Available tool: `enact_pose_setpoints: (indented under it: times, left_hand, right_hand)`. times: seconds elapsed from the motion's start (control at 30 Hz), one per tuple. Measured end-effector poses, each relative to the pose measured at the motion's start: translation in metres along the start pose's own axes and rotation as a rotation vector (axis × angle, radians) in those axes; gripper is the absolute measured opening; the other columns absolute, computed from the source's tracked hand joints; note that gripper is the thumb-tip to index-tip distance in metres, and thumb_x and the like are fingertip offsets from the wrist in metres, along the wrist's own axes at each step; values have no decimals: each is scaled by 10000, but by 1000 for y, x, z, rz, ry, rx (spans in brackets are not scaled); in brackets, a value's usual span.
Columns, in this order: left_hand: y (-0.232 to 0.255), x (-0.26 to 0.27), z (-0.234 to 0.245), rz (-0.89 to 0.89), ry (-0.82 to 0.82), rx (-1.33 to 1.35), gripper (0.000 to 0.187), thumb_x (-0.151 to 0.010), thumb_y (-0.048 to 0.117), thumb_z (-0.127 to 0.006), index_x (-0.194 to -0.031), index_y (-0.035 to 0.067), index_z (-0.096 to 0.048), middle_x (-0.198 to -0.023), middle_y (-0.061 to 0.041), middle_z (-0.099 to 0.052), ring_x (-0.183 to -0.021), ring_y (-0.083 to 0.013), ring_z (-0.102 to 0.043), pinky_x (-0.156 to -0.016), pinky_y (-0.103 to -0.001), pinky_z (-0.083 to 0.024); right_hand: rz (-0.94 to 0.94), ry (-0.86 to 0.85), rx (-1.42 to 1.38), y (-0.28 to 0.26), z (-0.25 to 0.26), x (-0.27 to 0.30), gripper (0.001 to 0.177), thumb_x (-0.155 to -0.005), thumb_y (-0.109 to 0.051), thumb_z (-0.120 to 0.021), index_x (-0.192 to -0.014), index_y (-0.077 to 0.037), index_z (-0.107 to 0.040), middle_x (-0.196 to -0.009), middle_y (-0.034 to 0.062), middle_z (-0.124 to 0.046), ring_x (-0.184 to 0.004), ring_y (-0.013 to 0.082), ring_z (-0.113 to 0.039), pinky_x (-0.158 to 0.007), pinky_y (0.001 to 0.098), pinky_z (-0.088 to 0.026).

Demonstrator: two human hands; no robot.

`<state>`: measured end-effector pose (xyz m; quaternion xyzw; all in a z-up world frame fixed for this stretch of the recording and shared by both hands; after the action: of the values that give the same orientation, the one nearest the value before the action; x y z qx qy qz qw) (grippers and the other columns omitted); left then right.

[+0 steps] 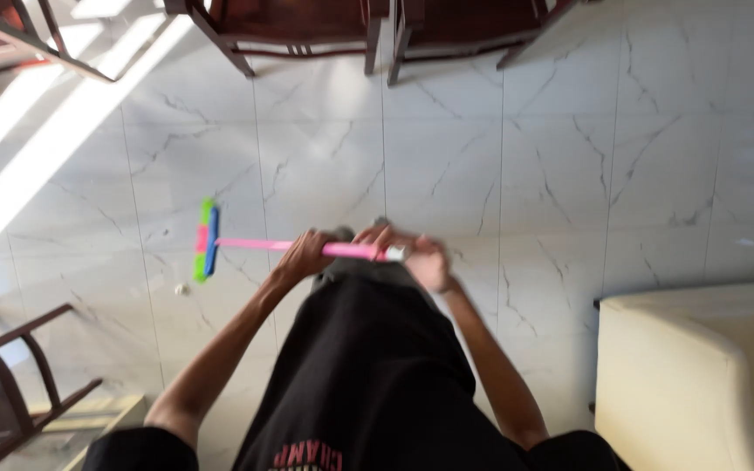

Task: The person sweeps a tiled floor with a pink broom, moving around furniture and a water dispenser. They then pick up a pink spray bottle and a red cloth from a cabinet.

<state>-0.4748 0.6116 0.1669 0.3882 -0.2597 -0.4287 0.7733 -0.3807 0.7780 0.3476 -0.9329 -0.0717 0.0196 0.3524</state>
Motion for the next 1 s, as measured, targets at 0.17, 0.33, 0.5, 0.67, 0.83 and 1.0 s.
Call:
enact_pose_setpoints:
  times: [0.17,0.33,0.5,0.67,0.83,1.0]
  left_hand:
    - [39,-60,-104,-268,-74,-144,181,-874,175,-698,-1022,70,-711,-926,-124,-703,-797,-315,-685,-717,-422,-552]
    - [157,-100,-198,-629,-194,170,202,-822,223,-739,-958,75,-724,-935,-171,-733,-868,-377,-693,-791,-486,-545]
    - [269,-108,-181,-445,-500,212,202,-822,141,-741,-962,21,-659,-790,-190,-690,-758,-336,-723,-715,-471,-549]
    - [291,-128,-148,-536,-432,420,170,-809,90,-732,-923,58,-611,-795,-104,-682,-791,-289,-702,-764,-447,-537]
    - [329,-159,-62,-437,-395,592,196,-790,149,-764,-886,102,-599,-836,-4,-675,-860,-224,-687,-817,-392,-525]
    - [317,-190,-86,-100,-15,556,280,-865,190,-808,-823,66,-561,-825,-54,-610,-886,-280,-624,-982,-401,-504]
  right_hand:
    - [-228,572,493,-17,110,80,658,-1023,-573,-378,-1268,-20,-638,-1311,134,-653,-1247,264,-590,-1131,455,-388]
    - [-467,663,-42,99,263,170,717,-1097,-525,-319,-1409,78,-547,-1262,186,-654,-1164,244,-628,-1105,373,-391]
    - [-242,704,-916,70,194,157,604,-1066,-347,-497,-1378,170,-491,-843,82,-587,-801,153,-592,-777,257,-477]
    - [-288,761,-538,33,260,152,239,-1079,-170,-618,-1074,50,-523,-699,-2,-485,-612,79,-489,-582,228,-416]
    - [-516,905,-121,27,413,156,184,-988,-91,-663,-860,3,-569,-649,-13,-479,-526,69,-465,-498,252,-378]
    - [-642,919,359,51,590,147,110,-904,42,-595,-873,92,-502,-652,145,-551,-470,204,-561,-433,359,-475]
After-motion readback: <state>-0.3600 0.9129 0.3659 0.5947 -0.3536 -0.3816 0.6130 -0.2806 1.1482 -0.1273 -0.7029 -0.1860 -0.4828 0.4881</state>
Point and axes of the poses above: each hand's wrist, its own x-axis away from the middle knuckle, its own z-axis out of the back of the hand, y = z × x, the point moved 7 cm from there along -x, towards the middle knuckle
